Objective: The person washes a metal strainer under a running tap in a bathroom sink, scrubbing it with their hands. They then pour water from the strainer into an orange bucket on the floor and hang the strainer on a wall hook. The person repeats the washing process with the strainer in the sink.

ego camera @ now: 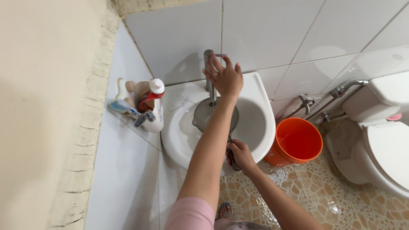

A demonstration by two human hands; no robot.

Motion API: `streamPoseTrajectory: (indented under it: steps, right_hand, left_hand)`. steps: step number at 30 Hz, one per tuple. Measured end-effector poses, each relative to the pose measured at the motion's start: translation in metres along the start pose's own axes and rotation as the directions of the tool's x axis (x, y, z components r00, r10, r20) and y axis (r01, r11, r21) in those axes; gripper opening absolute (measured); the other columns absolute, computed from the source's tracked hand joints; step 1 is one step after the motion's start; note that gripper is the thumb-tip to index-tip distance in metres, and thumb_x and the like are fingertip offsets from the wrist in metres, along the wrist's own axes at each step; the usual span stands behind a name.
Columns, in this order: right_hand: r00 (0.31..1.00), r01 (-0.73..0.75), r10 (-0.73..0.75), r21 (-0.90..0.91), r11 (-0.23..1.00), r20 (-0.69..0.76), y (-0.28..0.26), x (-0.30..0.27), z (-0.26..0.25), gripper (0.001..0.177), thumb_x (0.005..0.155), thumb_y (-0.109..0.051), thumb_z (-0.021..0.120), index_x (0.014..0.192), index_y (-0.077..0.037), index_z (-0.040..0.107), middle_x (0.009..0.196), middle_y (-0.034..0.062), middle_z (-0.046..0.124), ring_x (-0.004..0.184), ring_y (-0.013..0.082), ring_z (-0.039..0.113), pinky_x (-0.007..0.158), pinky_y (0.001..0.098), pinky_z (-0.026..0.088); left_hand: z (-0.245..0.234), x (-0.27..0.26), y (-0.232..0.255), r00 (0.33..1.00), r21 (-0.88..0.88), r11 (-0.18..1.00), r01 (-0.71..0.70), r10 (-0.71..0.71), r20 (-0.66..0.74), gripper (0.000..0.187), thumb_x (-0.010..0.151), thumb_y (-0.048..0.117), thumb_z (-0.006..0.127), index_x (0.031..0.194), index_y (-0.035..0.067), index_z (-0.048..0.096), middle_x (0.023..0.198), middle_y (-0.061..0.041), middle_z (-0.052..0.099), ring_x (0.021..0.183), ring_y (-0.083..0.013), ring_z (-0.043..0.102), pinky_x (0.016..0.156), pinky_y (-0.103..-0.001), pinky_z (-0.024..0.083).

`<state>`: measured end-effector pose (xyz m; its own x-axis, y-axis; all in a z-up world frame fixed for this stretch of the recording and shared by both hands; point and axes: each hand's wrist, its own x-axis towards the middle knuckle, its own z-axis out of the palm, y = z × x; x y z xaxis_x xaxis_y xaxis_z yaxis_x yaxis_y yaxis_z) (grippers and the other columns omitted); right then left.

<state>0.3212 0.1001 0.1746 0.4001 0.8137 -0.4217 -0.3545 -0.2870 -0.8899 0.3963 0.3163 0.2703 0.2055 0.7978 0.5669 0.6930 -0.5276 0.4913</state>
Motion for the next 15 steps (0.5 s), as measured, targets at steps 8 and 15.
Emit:
streamPoseTrajectory:
  steps: [8, 15]
  right_hand:
    - [1.000, -0.024, 0.024, 0.040, 0.999, -0.002, 0.000, 0.001, 0.000, 0.021, 0.099, -0.014, 0.051, 0.106, 0.002, 0.061, 0.068, 0.0087, 0.060, 0.048, 0.0176, 0.055, 0.045, 0.0336, 0.048]
    - [1.000, 0.001, -0.001, 0.016, 1.000, -0.018, 0.004, 0.002, -0.002, 0.023, 0.099, -0.015, 0.053, 0.111, 0.003, 0.062, 0.069, 0.0097, 0.061, 0.050, 0.0175, 0.056, 0.046, 0.0339, 0.049]
  left_hand:
    - [-0.021, 0.004, -0.009, 0.995, 0.025, 0.995, -0.098, 0.098, -0.023, 0.055, 0.095, 0.040, 0.062, 0.138, 0.005, 0.058, 0.161, -0.021, 0.022, 0.151, -0.0478, 0.020, 0.121, -0.068, 0.012]
    - [-0.059, -0.103, -0.105, 0.976, -0.172, 0.976, 0.136, -0.161, -0.146, 0.066, 0.106, 0.042, 0.051, 0.157, 0.003, 0.033, 0.160, -0.027, 0.030, 0.154, -0.0407, 0.026, 0.124, -0.065, 0.015]
